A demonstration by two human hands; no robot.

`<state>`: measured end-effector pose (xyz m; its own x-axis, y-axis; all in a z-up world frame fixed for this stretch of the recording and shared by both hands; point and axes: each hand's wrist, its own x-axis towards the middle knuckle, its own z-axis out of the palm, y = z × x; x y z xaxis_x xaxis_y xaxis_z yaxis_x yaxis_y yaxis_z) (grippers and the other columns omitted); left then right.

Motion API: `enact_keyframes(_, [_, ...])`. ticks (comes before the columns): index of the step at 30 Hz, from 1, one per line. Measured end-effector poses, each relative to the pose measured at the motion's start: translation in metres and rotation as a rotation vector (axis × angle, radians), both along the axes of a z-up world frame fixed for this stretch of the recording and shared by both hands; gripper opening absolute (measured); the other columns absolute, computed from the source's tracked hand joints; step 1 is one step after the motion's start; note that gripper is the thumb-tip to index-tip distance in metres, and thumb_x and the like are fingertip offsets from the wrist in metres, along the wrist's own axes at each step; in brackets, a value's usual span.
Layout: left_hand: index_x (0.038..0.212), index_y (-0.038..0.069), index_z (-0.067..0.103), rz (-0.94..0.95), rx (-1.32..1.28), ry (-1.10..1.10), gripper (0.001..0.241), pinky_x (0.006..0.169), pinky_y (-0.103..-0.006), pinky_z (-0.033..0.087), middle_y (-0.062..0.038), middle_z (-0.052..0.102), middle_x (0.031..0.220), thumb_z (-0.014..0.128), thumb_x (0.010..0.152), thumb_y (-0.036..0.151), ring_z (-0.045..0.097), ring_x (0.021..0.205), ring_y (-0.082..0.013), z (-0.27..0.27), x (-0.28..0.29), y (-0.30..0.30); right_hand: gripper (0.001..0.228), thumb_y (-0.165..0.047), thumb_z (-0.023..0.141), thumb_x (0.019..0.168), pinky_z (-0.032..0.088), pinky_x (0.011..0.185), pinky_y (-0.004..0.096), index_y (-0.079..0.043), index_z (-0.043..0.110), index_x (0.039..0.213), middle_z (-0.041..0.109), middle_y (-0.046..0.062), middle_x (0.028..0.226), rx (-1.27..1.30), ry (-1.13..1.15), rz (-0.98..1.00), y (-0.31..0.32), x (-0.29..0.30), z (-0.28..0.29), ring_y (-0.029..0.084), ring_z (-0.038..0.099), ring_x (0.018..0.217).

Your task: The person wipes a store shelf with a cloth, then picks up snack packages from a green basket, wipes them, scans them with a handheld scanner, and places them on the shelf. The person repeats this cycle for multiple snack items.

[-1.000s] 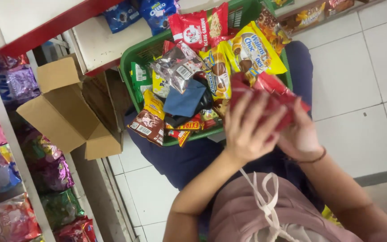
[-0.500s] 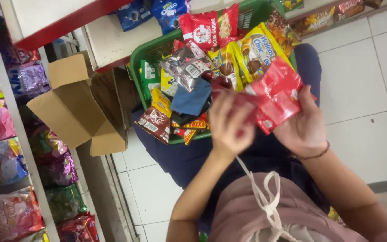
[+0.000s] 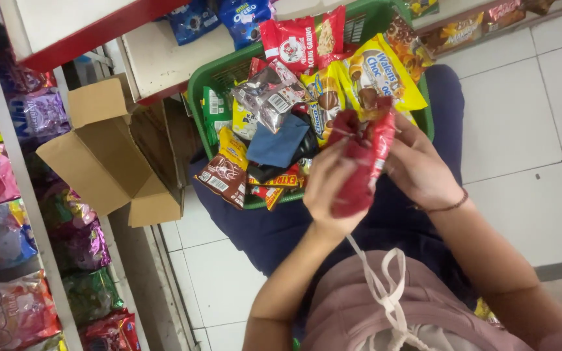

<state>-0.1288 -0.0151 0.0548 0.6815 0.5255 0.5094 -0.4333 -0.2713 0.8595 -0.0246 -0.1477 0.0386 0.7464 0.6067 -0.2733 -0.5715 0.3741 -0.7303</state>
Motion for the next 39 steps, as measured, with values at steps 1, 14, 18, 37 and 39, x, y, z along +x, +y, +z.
enact_keyframes(1, [0.131, 0.018, 0.062, 0.031, 0.393, -0.058, 0.057, 0.114, -0.0452, 0.054, -0.015, 0.061, 0.136, 0.088, 0.081, 0.009, 0.063, 0.133, -0.0334, 0.009, 0.002, 0.01, 0.055, -0.012, 0.057, 0.102, 0.052, 0.103, 0.037, 0.0, 0.041, 0.154, 0.06, 0.013, 0.136, -0.065, 0.089, 0.034, -0.002, 0.002, -0.002, 0.022, 0.061, 0.122])
enact_keyframes(14, [0.145, 0.029, 0.065, 0.11, 1.116, 0.114, 0.057, 0.097, -0.0453, 0.043, -0.007, 0.058, 0.13, 0.073, 0.095, 0.054, 0.055, 0.11, -0.0259, -0.001, -0.011, 0.038, 0.041, -0.026, 0.043, 0.112, 0.056, 0.089, 0.043, 0.002, 0.05, 0.142, 0.061, 0.018, 0.135, 0.004, 0.112, -0.009, 0.002, -0.022, 0.028, 0.029, 0.065, 0.114])
enact_keyframes(18, [0.147, 0.027, 0.06, 0.203, 0.827, 0.343, 0.062, 0.106, -0.0452, 0.039, -0.01, 0.054, 0.137, 0.073, 0.089, 0.046, 0.053, 0.123, -0.0306, 0.01, -0.005, 0.031, 0.043, -0.025, 0.042, 0.113, 0.05, 0.111, 0.043, 0.001, 0.046, 0.146, 0.058, 0.015, 0.144, 0.09, 0.016, -0.068, 0.012, -0.029, 0.02, 0.025, 0.06, 0.131])
enact_keyframes(37, [0.153, 0.028, 0.041, 0.27, 0.919, 0.571, 0.068, 0.116, -0.067, 0.03, -0.016, 0.04, 0.153, 0.066, 0.094, 0.049, 0.042, 0.138, -0.0368, -0.088, 0.108, 0.035, 0.067, -0.049, 0.043, 0.115, 0.025, 0.134, 0.056, -0.006, 0.029, 0.165, 0.037, 0.01, 0.171, 0.001, -0.218, -0.225, -0.054, 0.003, 0.024, 0.032, 0.035, 0.163])
enact_keyframes(39, [0.154, 0.027, 0.042, 0.261, 0.862, 0.57, 0.07, 0.119, -0.07, 0.028, -0.016, 0.04, 0.151, 0.067, 0.092, 0.05, 0.041, 0.139, -0.0373, -0.074, 0.104, 0.018, 0.069, -0.051, 0.042, 0.114, 0.026, 0.136, 0.056, -0.007, 0.029, 0.165, 0.036, 0.01, 0.171, -0.016, -0.244, -0.216, -0.061, 0.003, 0.019, 0.032, 0.034, 0.163])
